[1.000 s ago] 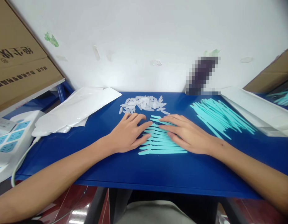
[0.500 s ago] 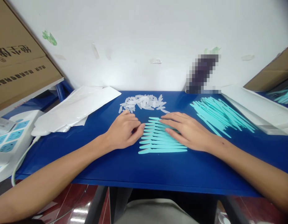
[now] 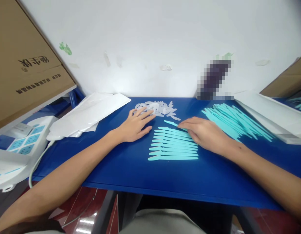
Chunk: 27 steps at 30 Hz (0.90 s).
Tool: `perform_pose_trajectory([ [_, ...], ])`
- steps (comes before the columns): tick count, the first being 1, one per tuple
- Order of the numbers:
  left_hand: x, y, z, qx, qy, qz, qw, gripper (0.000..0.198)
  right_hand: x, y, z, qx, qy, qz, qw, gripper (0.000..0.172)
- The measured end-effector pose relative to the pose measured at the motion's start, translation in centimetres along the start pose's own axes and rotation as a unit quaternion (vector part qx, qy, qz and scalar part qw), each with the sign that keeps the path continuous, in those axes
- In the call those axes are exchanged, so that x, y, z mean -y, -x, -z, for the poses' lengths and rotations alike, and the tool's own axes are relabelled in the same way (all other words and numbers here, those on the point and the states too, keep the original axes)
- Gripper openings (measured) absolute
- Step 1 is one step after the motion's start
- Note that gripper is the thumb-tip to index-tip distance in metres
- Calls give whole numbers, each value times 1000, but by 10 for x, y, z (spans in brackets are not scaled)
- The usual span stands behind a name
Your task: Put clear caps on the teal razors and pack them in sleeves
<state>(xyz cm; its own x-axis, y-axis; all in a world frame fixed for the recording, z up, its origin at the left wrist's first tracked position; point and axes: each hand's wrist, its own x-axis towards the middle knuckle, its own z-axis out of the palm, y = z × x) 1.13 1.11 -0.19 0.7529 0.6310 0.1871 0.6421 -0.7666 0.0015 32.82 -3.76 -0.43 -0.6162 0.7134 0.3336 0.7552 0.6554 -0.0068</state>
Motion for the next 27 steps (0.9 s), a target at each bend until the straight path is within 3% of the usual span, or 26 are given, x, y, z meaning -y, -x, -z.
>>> perform_pose_trajectory([
  [4, -2, 0, -1, 22, 29, -31, 999, 50, 5, -1, 6, -86, -47, -126, 987, 23],
  [6, -1, 1, -1, 4, 35, -45, 998, 47, 6, -1, 10, -99, -87, -139, 982, 23],
  [9, 0, 2, -1, -12, 33, -56, 998, 46, 1, -2, 12, -53, -87, -77, 992, 28],
  [12, 1, 1, 1, 27, 32, -29, 999, 54, -6, -3, 8, -6, -45, -30, 999, 33],
  [15, 0, 0, 4, 56, 34, -19, 998, 59, -12, -4, 4, 21, -29, -51, 998, 32],
  [22, 0, 1, 1, -44, 54, -105, 992, 41, -19, -3, 6, 27, -53, -132, 989, 34],
  [27, 3, 3, -2, -43, 49, -52, 997, 41, -24, 2, 1, 30, -35, -117, 992, 34],
])
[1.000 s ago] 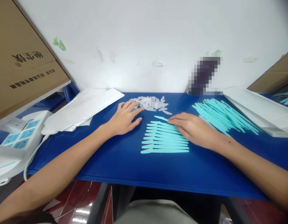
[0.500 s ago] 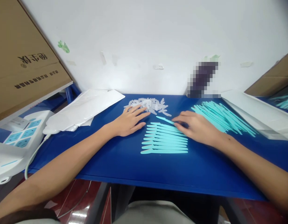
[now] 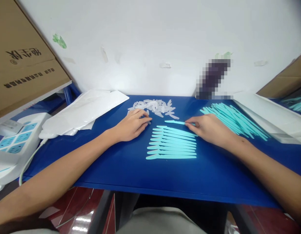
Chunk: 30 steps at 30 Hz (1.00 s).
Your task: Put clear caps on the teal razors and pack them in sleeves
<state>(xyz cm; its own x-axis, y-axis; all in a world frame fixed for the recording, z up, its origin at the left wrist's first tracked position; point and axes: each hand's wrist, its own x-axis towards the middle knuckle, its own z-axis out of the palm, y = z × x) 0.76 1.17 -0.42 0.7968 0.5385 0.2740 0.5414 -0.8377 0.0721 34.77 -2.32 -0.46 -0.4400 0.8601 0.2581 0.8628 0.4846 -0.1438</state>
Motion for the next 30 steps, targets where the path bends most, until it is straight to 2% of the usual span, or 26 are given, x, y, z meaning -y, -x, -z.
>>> perform_pose_trajectory([
  [3, -1, 2, 0, -3, -48, 24, 999, 41, -3, 1, -4, 2, 11, -5, 1000, 33],
  [6, -5, 2, 1, -19, -74, 32, 997, 38, -5, 1, -6, -13, -27, 11, 999, 29],
  [10, -6, 0, 1, -18, -38, 46, 998, 30, -4, -1, -5, -70, -31, 49, 996, 26],
  [14, -3, -1, 0, -2, 5, 51, 999, 26, 6, -1, -2, -128, -70, 19, 989, 19],
  [18, -7, 1, 6, 24, 76, 96, 992, 25, 18, 2, -1, -109, -113, 10, 988, 18],
  [23, -17, 4, 20, 92, 97, 141, 981, 19, 28, 3, -1, -92, -59, 93, 990, 23],
  [26, -18, 6, 19, 100, 76, 125, 984, 25, 32, 4, -2, -105, -24, 130, 986, 19],
  [30, -18, 6, 10, 34, 44, 71, 996, 28, 38, 7, -1, -122, -3, 130, 984, 16],
])
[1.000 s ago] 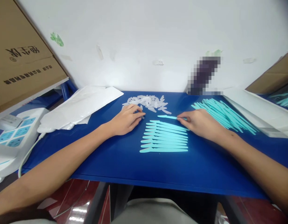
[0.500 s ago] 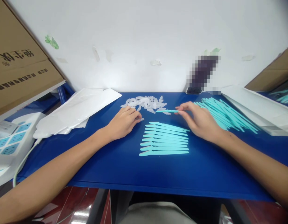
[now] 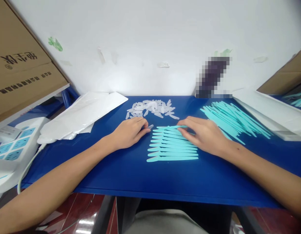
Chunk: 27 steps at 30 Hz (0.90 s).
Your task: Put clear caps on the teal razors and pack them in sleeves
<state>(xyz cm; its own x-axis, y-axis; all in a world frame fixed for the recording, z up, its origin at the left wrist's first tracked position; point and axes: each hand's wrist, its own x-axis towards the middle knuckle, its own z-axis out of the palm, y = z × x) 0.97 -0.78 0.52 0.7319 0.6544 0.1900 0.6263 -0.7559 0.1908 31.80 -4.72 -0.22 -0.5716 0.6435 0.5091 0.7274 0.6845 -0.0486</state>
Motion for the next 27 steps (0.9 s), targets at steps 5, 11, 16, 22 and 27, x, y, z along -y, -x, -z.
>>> perform_pose_trajectory([
  [5, -5, -1, -1, -122, -68, -108, 984, 27, 5, -2, 6, -17, 2, 11, 1000, 15],
  [11, -9, -1, 0, -196, -54, -161, 966, 15, 8, -5, 11, -56, 3, 39, 998, 11],
  [16, -13, -1, -3, -200, -10, -155, 967, 19, 8, -4, 12, -83, 25, 61, 994, 8],
  [22, -35, -5, -9, -242, 74, -141, 957, 19, 25, -5, 6, -117, 40, 89, 988, 8],
  [27, -27, -7, 5, -201, 31, -63, 977, 24, 17, -6, 2, -82, -28, 10, 996, 15],
])
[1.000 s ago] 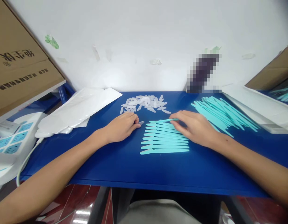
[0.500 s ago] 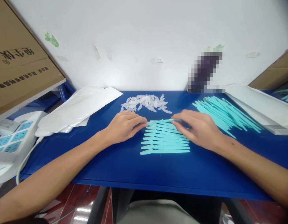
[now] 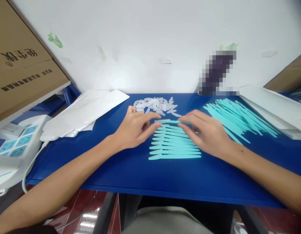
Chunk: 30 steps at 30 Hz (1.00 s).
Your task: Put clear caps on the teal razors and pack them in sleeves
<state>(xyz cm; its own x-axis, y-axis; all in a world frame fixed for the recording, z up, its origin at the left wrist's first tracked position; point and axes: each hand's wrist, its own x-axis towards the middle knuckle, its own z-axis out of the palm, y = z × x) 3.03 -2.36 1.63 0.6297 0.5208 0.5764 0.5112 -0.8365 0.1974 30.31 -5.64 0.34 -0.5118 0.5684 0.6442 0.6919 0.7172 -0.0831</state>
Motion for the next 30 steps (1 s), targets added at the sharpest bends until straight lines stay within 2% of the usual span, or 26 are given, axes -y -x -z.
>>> perform_pose_trajectory([
  [3, 21, 1, 5, 45, -31, 79, 995, 28, -20, 4, -4, 58, 21, -69, 996, 26],
  [5, 33, 3, 5, 76, -41, 131, 988, 30, -31, 7, -7, 107, 35, -85, 990, 30],
  [7, 40, 4, 3, 114, -58, 155, 980, 32, -35, 8, -8, 139, 47, -84, 986, 33],
  [12, 46, 3, -4, 178, -181, 101, 962, 51, -29, 6, -1, 161, 37, -41, 985, 35],
  [14, 48, 3, -5, 192, -190, 90, 959, 56, -29, 5, 2, 181, 24, -13, 983, 34],
  [17, 48, 1, -5, 189, -132, 56, 971, 47, -32, 5, 3, 196, 4, -4, 981, 35],
  [20, 42, -1, -2, 142, -72, 36, 987, 38, -33, 6, 2, 207, -23, -32, 977, 32],
  [23, 37, 0, -1, 75, -44, 56, 995, 41, -30, 6, 3, 207, -41, -78, 975, 24],
  [25, 37, 1, -1, 55, -11, 80, 995, 44, -27, 4, 5, 191, -43, -96, 976, 21],
  [28, 39, 3, -2, 77, 26, 91, 993, 34, -25, 2, 7, 160, -34, -101, 981, 21],
  [30, 39, 4, -2, 123, 3, 43, 991, 28, -24, 1, 9, 150, -33, -108, 982, 21],
])
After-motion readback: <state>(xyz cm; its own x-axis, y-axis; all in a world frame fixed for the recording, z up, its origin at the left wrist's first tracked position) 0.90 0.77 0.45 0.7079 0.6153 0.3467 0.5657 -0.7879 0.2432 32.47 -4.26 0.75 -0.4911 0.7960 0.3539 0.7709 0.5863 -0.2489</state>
